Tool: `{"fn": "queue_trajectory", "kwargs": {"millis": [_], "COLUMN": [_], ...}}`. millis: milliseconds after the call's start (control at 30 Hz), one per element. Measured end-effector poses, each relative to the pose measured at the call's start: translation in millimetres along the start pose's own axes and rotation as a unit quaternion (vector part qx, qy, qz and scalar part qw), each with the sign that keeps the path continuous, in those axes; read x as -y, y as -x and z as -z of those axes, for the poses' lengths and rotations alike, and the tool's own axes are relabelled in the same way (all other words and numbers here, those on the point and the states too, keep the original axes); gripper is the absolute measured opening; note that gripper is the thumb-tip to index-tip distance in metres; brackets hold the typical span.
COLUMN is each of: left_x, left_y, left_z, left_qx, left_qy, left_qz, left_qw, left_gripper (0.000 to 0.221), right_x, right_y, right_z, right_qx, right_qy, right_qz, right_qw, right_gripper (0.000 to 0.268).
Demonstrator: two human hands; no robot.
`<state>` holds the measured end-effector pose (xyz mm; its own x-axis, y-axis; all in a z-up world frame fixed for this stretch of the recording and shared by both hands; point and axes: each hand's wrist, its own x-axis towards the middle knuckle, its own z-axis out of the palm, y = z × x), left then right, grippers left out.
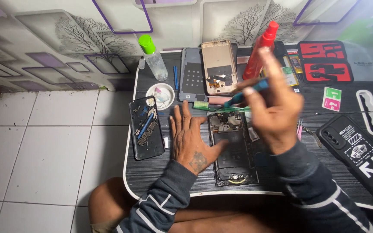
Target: Disassembling a smartphone by removing internal screws and inspecting the motherboard and chassis.
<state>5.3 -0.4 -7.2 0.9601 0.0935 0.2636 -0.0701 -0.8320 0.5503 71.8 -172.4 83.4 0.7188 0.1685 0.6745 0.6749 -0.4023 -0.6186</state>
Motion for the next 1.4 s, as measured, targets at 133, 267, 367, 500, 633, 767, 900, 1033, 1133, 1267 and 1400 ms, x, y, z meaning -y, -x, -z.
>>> {"fn": "queue_trajectory", "kwargs": {"millis": [133,267,367,500,633,767,900,1033,1133,1267,1400], "left_x": [-3,-1,-1,-1,-8,-20,-29,-30,-25,-20,9], "left_y": [-1,1,3,2,8,23,33,43,57,62,59], "left_z": [4,4,4,3,5,14,26,50,53,61,76], "left_qx": [0.000,-0.007,-0.012,-0.020,-0.068,-0.192,-0.188,-0.157,-0.124,-0.108,-0.182], "left_qy": [0.025,0.032,0.025,0.015,0.044,0.116,0.156,0.162,0.165,0.191,0.031], "left_qz": [-0.001,-0.016,-0.029,-0.042,-0.046,-0.194,-0.275,-0.281,-0.257,-0.230,-0.121], "left_qw": [1.000,0.999,0.999,0.999,0.996,0.955,0.930,0.933,0.944,0.948,0.975], "left_gripper": [0.065,0.064,0.062,0.056,0.053,0.014,0.015,0.016,0.016,0.015,0.012], "right_x": [-4,-20,-22,-27,-30,-24,-2,7,15,10,-2], "right_y": [1,7,7,6,13,19,25,28,26,30,38], "right_z": [13,14,14,17,13,-8,-24,-39,-49,-52,-53], "right_qx": [-0.169,-0.234,-0.247,-0.261,-0.257,-0.185,-0.094,0.018,0.101,0.161,0.158], "right_qy": [-0.268,-0.348,-0.347,-0.335,-0.278,-0.318,-0.287,-0.258,-0.264,-0.245,-0.228], "right_qz": [-0.177,-0.260,-0.288,-0.287,-0.261,-0.233,-0.249,-0.230,-0.329,-0.276,-0.258], "right_qw": [0.932,0.870,0.858,0.859,0.888,0.900,0.920,0.938,0.901,0.915,0.925], "right_gripper": [0.070,0.076,0.077,0.076,0.076,0.046,0.016,0.015,0.027,0.035,0.024]}}
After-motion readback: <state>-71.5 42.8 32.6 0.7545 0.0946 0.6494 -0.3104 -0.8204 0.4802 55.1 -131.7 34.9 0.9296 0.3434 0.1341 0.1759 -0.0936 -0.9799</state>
